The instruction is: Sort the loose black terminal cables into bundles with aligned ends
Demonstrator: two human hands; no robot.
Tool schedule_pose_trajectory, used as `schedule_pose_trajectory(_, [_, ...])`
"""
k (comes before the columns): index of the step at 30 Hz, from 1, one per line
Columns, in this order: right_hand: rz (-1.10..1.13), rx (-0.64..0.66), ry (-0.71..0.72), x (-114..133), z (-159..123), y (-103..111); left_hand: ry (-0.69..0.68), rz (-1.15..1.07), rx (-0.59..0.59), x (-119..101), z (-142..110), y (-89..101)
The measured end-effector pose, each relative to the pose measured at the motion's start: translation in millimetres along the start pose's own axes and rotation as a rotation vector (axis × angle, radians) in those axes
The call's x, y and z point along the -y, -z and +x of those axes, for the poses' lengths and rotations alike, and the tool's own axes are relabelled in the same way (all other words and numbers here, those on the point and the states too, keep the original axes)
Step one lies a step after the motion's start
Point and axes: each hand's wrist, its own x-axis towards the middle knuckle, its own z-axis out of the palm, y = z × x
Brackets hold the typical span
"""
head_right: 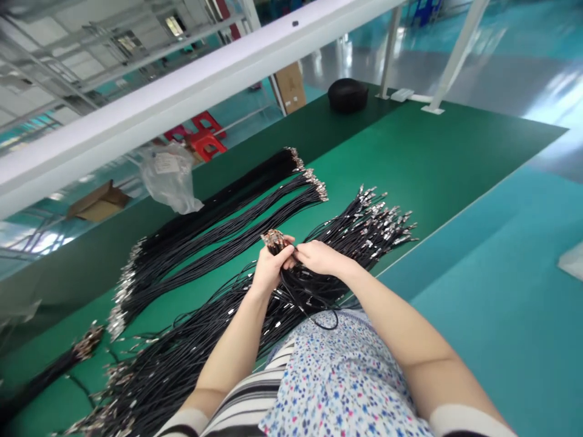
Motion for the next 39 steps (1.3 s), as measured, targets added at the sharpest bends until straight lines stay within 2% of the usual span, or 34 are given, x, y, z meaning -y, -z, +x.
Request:
schedule_pose_trajectory(3, [-0.026,0.038,-0.028,0.5,-3.4,-5.8,0.057,0.069,0.03,0.6,-3.5,2.9])
schedule_pose_trajectory(5, [0.078,0.013,-0.015,-7.2,-8.0,-7.4,0.072,0.074,0.002,-0.5,-3.0,4.5])
schedule_pose_trajectory(7, [0.237,-0.06,-0.014,-25.1,-15.8,-7.9,0.082,0.012,-0.067,-2.4,-1.2,6.4])
schedule_pose_trajectory(8, [0.286,-0.123,-0.085,-38.1,-21.0,-8.1,0.085,-0.03,-0.113,-3.4,-0.1,7.6])
schedule_pose_trajectory(10, [0.275,-0.266,-0.386,-70.1,-32.9,-8.6,0.07,-0.125,-0.177,-5.2,1.6,10.1])
schedule_pose_trajectory(12, [0.176,-0.37,-0.728,-103.8,-44.6,-10.2,0.056,-0.228,-0.148,-6.2,2.5,11.7])
schedule_pose_trajectory(13, [0.134,-0.394,-0.85,-118.8,-49.3,-11.3,0.062,-0.282,-0.105,-6.3,2.8,11.9])
schedule_pose_trajectory(14, [0.106,-0.407,-0.925,-131.5,-52.8,-12.5,0.082,-0.328,-0.053,-6.2,3.3,11.7])
schedule_pose_trajectory(17, [0.053,-0.428,-1.03,-154.2,-54.1,-15.7,0.188,-0.385,0.075,-5.3,6.4,9.1])
schedule_pose_trajectory(20, [0.03,-0.399,-1.092,-160.1,-46.4,-16.7,0.229,-0.365,0.12,-4.3,11.5,6.4])
schedule_pose_trajectory(24, [0.015,-0.399,-1.117,-154.0,-43.0,-17.5,0.224,-0.371,0.067,-2.1,16.0,6.0])
schedule_pose_trajectory(29, [-0.211,-0.433,-1.044,-134.8,-57.2,-17.2,0.228,-0.376,0.065,0.4,15.6,9.5])
schedule_pose_trajectory(34, [0.189,-0.287,-0.971,-129.3,-59.0,-20.6,0.258,-0.329,0.156,-0.1,13.9,8.2])
schedule_pose_trajectory(39, [0.372,-0.169,-1.008,-136.1,-42.0,-39.1,0.307,-0.244,0.21,-2.5,10.1,3.3])
